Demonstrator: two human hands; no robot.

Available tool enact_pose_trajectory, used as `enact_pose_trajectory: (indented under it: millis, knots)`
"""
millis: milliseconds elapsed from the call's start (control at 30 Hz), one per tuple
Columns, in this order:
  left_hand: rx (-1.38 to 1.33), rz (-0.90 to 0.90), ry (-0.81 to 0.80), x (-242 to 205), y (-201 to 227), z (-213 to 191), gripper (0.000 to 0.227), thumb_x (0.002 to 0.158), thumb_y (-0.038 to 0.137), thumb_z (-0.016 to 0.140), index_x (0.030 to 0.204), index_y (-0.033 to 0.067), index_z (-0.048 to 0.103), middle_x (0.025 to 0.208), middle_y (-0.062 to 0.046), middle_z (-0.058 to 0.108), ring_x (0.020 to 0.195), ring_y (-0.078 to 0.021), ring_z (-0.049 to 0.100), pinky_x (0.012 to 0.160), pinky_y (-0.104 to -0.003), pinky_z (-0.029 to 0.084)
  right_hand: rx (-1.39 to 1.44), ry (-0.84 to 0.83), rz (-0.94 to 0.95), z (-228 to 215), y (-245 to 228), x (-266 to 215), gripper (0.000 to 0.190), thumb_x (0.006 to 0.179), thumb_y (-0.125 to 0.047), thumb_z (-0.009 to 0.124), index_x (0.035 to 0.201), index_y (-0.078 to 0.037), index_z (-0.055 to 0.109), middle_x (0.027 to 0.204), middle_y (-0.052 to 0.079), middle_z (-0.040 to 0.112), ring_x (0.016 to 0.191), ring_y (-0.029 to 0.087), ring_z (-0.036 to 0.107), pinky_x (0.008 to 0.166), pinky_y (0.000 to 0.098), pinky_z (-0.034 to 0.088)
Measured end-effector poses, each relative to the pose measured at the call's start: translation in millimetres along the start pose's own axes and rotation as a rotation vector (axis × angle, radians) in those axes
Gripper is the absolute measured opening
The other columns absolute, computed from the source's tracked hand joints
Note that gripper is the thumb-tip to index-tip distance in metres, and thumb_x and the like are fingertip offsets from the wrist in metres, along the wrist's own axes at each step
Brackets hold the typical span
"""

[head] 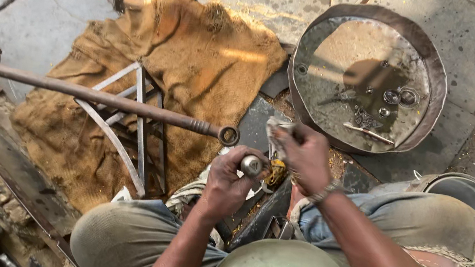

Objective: The person is cleaning and repairing a metal rod by scraping a joint with a knife, wiping it with a cloth, applying grease, and fitting a ball joint and securing pins.

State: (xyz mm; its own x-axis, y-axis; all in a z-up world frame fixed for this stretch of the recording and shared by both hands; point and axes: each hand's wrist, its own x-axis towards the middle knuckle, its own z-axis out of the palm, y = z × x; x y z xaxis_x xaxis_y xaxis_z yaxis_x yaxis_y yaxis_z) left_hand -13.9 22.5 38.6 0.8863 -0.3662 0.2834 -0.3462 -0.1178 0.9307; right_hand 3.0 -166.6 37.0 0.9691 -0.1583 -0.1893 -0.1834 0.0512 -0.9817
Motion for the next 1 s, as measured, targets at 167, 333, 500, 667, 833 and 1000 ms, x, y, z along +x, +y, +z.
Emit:
enact_pose_trajectory:
  millis: [167,333,500,667,833,1000]
  knots:
    - [-0.093,-0.222,-0.024,4,2,0,0.011,0.093,0.002,0.074,0.101,0.0048,0.068,0.086,-0.001,0.065,0.081,-0.0078,0.061,0.071,-0.026,0.054,-0.175,-0.122,0.011,-16,-16,-33,0.017,0.089,-0.016,0.075,0.104,-0.012,0.079,0.077,0.0,0.067,0.062,0.007,0.057,0.052,0.0225,0.046]
    - [-0.178,-0.257,-0.065,3,-2,3,0.014,0.094,0.002,0.07,0.106,0.0032,0.062,0.092,-0.001,0.068,0.086,-0.0068,0.064,0.077,-0.026,0.057,-0.169,-0.222,-0.358,10,-7,-38,0.017,0.087,-0.011,0.082,0.103,-0.007,0.077,0.094,-0.001,0.064,0.081,0.004,0.059,0.063,0.0209,0.052]
    - [-0.185,-0.406,-0.039,1,-6,8,0.025,0.093,-0.002,0.066,0.117,0.0016,0.058,0.098,-0.003,0.067,0.091,-0.0082,0.063,0.081,-0.026,0.055,-0.266,-0.134,-0.214,13,-6,-20,0.012,0.088,-0.014,0.083,0.093,-0.006,0.076,0.083,0.0,0.068,0.07,0.008,0.062,0.058,0.0244,0.05]
    - [-0.338,-0.473,-0.057,1,-2,15,0.034,0.097,0.002,0.063,0.13,0.0014,0.059,0.108,-0.005,0.069,0.095,-0.0096,0.064,0.084,-0.026,0.055,-0.46,-0.269,-0.17,-5,-12,-9,0.019,0.089,-0.023,0.076,0.1,-0.008,0.075,0.08,-0.001,0.073,0.068,0.006,0.065,0.059,0.0241,0.053]
    - [0.158,-0.438,-0.107,-1,14,26,0.038,0.091,0.003,0.067,0.129,0.0019,0.064,0.098,-0.015,0.076,0.089,-0.0192,0.075,0.078,-0.034,0.058,-0.544,-0.269,-0.121,-27,20,-5,0.025,0.095,-0.03,0.07,0.098,-0.005,0.075,0.077,-0.001,0.075,0.069,0.006,0.064,0.06,0.0238,0.053]
    - [0.155,-0.432,0.057,7,14,36,0.052,0.085,0.006,0.076,0.134,0.0009,0.058,0.112,-0.016,0.075,0.104,-0.0224,0.074,0.091,-0.037,0.059,0.365,-0.129,0.349,-46,59,-11,0.035,0.099,-0.037,0.069,0.096,-0.002,0.07,0.077,0.005,0.069,0.058,0.011,0.057,0.051,0.0272,0.046]
